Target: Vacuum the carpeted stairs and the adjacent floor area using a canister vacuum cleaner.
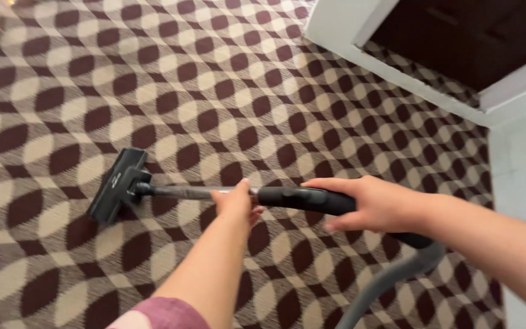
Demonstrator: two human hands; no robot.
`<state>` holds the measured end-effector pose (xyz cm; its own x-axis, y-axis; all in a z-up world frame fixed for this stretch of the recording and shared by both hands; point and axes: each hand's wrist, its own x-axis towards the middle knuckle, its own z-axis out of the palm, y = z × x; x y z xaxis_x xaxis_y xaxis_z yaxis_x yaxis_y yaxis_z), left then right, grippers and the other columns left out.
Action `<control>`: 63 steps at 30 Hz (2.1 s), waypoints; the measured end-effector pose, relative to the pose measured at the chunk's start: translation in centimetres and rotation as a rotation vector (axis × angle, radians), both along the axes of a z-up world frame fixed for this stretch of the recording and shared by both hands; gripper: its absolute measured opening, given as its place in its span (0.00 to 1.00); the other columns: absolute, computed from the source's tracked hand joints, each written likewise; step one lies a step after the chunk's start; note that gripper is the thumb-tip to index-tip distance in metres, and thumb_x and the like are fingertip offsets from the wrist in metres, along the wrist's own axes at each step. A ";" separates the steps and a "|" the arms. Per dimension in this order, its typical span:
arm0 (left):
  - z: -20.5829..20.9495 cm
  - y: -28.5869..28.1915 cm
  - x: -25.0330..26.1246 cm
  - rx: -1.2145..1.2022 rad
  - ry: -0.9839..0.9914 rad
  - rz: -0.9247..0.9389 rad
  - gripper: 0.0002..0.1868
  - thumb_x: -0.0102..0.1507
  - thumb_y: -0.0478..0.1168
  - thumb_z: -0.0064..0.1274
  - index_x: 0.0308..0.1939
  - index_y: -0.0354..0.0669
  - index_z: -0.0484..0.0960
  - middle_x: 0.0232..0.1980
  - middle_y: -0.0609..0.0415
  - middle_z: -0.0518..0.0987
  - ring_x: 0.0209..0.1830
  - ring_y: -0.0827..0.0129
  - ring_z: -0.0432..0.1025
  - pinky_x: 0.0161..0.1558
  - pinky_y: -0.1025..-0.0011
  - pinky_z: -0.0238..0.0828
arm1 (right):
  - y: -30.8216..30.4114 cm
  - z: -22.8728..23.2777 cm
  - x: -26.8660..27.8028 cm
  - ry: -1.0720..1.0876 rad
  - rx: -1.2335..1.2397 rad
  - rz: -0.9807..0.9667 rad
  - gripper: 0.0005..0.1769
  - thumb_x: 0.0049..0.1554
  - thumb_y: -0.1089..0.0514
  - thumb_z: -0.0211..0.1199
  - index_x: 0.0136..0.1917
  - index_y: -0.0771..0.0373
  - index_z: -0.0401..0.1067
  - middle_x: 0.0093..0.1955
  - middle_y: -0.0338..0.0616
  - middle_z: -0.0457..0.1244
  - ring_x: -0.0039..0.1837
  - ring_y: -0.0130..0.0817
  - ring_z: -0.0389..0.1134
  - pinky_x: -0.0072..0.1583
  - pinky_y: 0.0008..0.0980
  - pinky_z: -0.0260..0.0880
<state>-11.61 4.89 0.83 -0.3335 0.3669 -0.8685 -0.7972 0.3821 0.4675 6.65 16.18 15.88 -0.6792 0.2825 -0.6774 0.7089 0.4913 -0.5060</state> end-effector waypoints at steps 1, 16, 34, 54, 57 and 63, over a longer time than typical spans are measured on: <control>0.7 0.1 1.9 0.000 -0.010 0.001 0.41 0.68 0.46 0.51 0.78 0.57 0.43 0.45 0.42 0.81 0.35 0.58 0.75 0.34 0.64 0.70 | -0.2 1.8 0.9 -0.010 0.000 0.001 0.46 0.52 0.46 0.72 0.80 0.36 0.56 0.43 0.26 0.70 0.42 0.21 0.70 0.45 0.28 0.70; -2.4 -5.7 2.8 -0.001 -0.163 0.293 0.55 0.67 0.39 0.50 0.79 0.75 0.20 0.61 0.38 0.72 0.33 0.65 0.77 0.28 0.72 0.77 | -6.2 4.6 -2.9 -0.370 0.133 -0.052 0.39 0.53 0.44 0.70 0.76 0.25 0.62 0.34 0.33 0.67 0.35 0.26 0.65 0.43 0.32 0.65; -3.5 -18.1 -12.6 -0.092 0.323 0.374 0.15 0.71 0.48 0.42 0.58 0.49 0.71 0.44 0.56 0.78 0.34 0.70 0.75 0.31 0.73 0.74 | -18.0 -6.4 -17.8 0.108 0.146 0.082 0.29 0.53 0.32 0.63 0.56 0.54 0.71 0.38 0.43 0.69 0.40 0.36 0.73 0.45 0.38 0.73; -2.8 -3.1 30.8 -0.075 0.079 -0.029 0.43 0.64 0.39 0.57 0.74 0.41 0.45 0.57 0.41 0.76 0.43 0.57 0.80 0.36 0.64 0.85 | -4.9 -6.3 29.9 -0.147 0.004 -0.437 0.23 0.56 0.36 0.63 0.43 0.59 0.70 0.25 0.36 0.55 0.27 0.27 0.57 0.32 0.32 0.60; -2.8 -1.5 38.8 -0.108 0.101 -0.180 0.56 0.64 0.41 0.57 0.80 0.47 0.27 0.62 0.38 0.74 0.47 0.56 0.80 0.37 0.67 0.85 | -5.2 -5.9 38.1 -0.179 0.009 -0.519 0.25 0.57 0.36 0.64 0.41 0.61 0.70 0.26 0.35 0.54 0.27 0.27 0.55 0.32 0.31 0.56; -2.0 -0.3 52.1 -0.142 0.143 -0.642 0.59 0.66 0.47 0.58 0.81 0.45 0.23 0.61 0.37 0.78 0.51 0.55 0.79 0.43 0.69 0.77 | -8.2 -4.1 52.6 -0.267 -0.024 -0.816 0.24 0.57 0.35 0.65 0.41 0.58 0.72 0.23 0.37 0.53 0.26 0.28 0.54 0.32 0.31 0.55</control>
<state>40.44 4.57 -1.14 -0.2028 0.4163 -0.8863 -0.3251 0.8252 0.4619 59.28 8.02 11.77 -0.0869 0.5969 -0.7976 0.9326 -0.2328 -0.2758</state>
